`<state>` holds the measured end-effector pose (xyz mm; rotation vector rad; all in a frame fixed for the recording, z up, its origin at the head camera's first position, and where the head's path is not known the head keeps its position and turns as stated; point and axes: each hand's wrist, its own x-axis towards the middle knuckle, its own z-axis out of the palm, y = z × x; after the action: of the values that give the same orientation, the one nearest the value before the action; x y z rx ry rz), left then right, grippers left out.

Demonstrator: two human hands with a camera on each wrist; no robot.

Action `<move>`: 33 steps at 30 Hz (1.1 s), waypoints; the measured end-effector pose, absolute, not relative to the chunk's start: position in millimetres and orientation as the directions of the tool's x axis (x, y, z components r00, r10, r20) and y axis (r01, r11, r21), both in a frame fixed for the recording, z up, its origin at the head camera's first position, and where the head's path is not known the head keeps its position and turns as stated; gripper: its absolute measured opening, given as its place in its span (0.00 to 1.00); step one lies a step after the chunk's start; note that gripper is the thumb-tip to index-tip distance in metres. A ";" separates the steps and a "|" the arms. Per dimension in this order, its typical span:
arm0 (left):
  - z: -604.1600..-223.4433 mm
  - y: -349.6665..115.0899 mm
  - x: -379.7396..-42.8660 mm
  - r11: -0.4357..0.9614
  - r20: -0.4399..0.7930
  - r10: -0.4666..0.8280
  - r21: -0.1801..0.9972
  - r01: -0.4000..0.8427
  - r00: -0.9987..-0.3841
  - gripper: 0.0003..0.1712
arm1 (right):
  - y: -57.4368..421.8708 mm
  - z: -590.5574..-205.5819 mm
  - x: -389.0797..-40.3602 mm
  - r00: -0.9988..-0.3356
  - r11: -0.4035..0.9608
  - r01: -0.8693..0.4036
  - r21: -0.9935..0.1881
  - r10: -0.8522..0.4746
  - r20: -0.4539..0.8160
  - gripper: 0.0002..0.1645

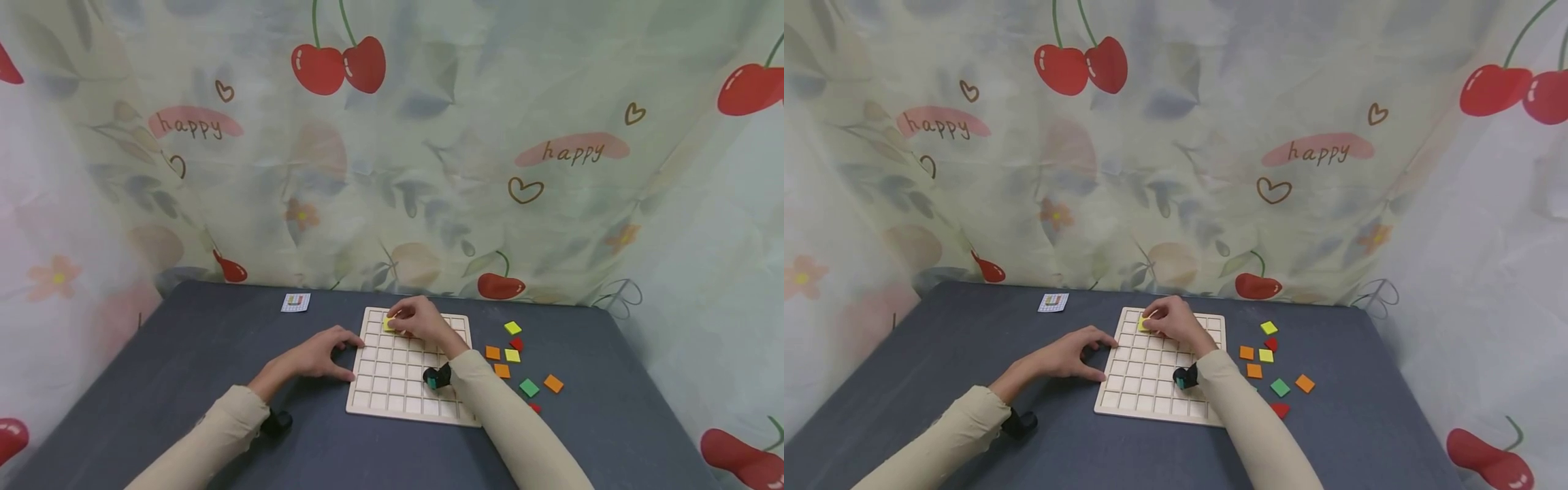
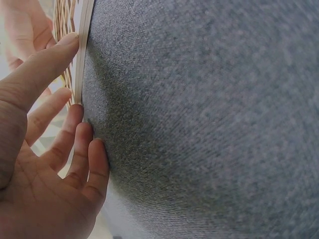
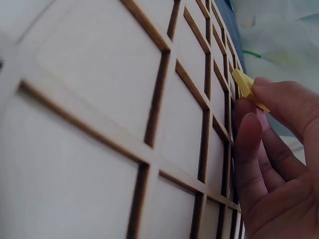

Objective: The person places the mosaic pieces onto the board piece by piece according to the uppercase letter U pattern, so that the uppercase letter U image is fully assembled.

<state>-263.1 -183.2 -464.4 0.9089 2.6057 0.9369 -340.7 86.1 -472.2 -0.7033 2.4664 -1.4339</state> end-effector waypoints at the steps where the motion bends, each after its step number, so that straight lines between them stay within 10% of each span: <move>1: -464.4 -183.3 -263.0 0.604 -0.005 0.622 0.639 0.476 -0.783 0.33 | 85.5 -472.1 -340.3 -0.864 0.420 -0.311 -0.853 -0.498 0.070 0.07; 33: -466.2 -184.1 -263.3 0.594 0.005 0.626 0.644 0.481 -0.780 0.33 | 77.6 -471.4 -340.4 -0.858 0.529 -0.400 -0.748 -0.504 0.103 0.05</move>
<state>-263.3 -184.1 -466.2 0.9179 2.6012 0.9523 -340.4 77.6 -471.4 -0.7828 2.6353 -1.2393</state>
